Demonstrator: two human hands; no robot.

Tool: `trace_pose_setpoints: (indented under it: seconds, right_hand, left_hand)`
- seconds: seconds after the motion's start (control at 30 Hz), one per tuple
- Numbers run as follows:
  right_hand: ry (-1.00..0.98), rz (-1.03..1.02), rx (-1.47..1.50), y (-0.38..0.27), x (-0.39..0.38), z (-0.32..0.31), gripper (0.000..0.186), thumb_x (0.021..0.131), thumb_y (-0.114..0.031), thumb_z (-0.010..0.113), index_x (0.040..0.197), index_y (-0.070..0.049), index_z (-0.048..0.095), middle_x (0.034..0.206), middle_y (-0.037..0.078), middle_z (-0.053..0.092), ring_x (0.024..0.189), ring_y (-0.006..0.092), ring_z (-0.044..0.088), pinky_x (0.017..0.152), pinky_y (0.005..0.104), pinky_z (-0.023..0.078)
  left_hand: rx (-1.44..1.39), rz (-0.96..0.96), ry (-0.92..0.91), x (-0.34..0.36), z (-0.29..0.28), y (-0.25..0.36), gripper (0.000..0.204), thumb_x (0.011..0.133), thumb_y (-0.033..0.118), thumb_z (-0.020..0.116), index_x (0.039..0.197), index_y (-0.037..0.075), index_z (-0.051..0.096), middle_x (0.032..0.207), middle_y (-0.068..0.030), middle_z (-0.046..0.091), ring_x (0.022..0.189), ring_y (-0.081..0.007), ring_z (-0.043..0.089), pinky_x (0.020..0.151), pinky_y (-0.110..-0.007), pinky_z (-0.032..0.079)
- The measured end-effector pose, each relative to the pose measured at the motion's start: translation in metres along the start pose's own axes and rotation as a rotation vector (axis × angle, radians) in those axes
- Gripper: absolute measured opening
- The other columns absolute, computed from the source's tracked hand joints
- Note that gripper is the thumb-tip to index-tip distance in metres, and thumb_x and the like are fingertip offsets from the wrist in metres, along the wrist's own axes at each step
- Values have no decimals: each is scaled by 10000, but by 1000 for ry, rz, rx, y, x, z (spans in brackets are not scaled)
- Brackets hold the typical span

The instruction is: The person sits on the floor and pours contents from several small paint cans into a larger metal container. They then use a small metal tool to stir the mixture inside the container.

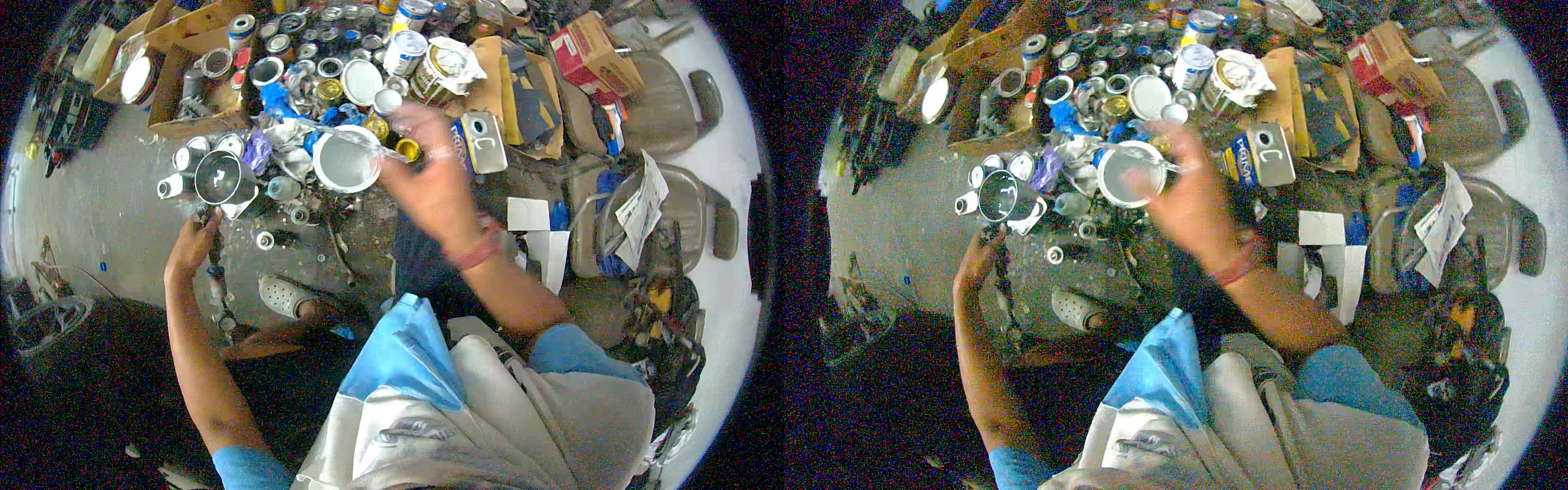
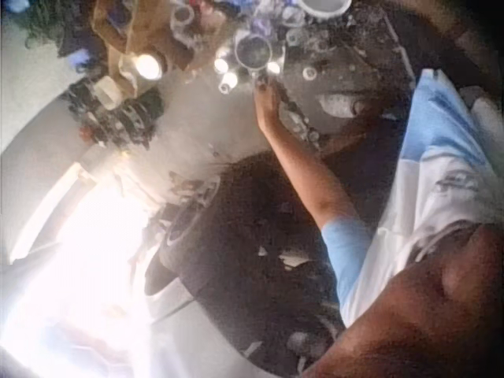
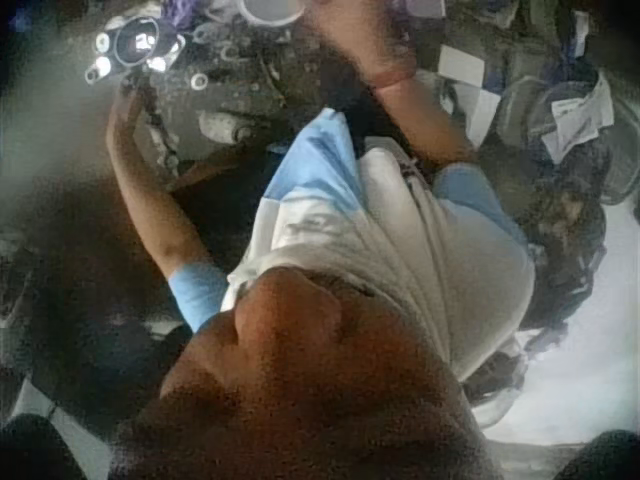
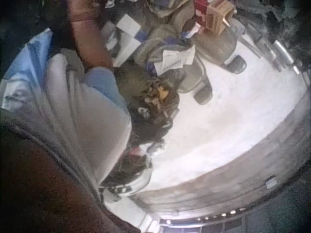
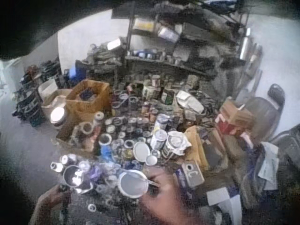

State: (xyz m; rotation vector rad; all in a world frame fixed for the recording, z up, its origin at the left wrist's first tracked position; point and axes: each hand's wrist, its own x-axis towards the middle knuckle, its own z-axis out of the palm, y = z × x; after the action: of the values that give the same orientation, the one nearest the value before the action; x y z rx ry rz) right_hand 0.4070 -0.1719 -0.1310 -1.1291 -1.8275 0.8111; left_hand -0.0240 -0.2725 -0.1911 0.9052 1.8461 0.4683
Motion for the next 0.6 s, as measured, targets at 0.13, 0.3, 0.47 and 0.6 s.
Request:
trace_pose_setpoints:
  seconds: [0.13,0.3,0.47,0.6]
  right_hand:
    - [563,312,-111,121,-24,-127,972,795,-277,955,1522,21,382,1480,245,532,1364,373,539,1175,433,418]
    - [575,786,-541,297,-99,-142,1388,647,-274,1045,1619,37,103,1532,262,459,1396,376,493,1202,444,392]
    - [644,615,99,320,-104,-139,1302,642,-185,1034,1557,32,135,1489,251,485,1364,354,515,1193,417,402]
    - [716,493,-5,272,-70,-142,1176,667,-171,1011,1527,23,232,1451,233,502,1323,346,533,1179,434,410]
  left_hand:
    - [131,69,-2,-13,39,25,410,1067,444,647,1083,35,640,814,-25,637,696,-145,594,647,-354,489]
    - [46,84,-44,-25,88,57,420,1059,439,657,1157,31,672,848,-41,668,731,-157,619,672,-361,500]
    - [225,135,15,-31,117,90,493,1060,484,637,1218,19,678,865,-46,667,759,-156,615,701,-368,517]
    - [220,138,-13,-37,120,105,509,1078,477,607,1261,5,662,964,-66,694,803,-162,618,748,-364,528]
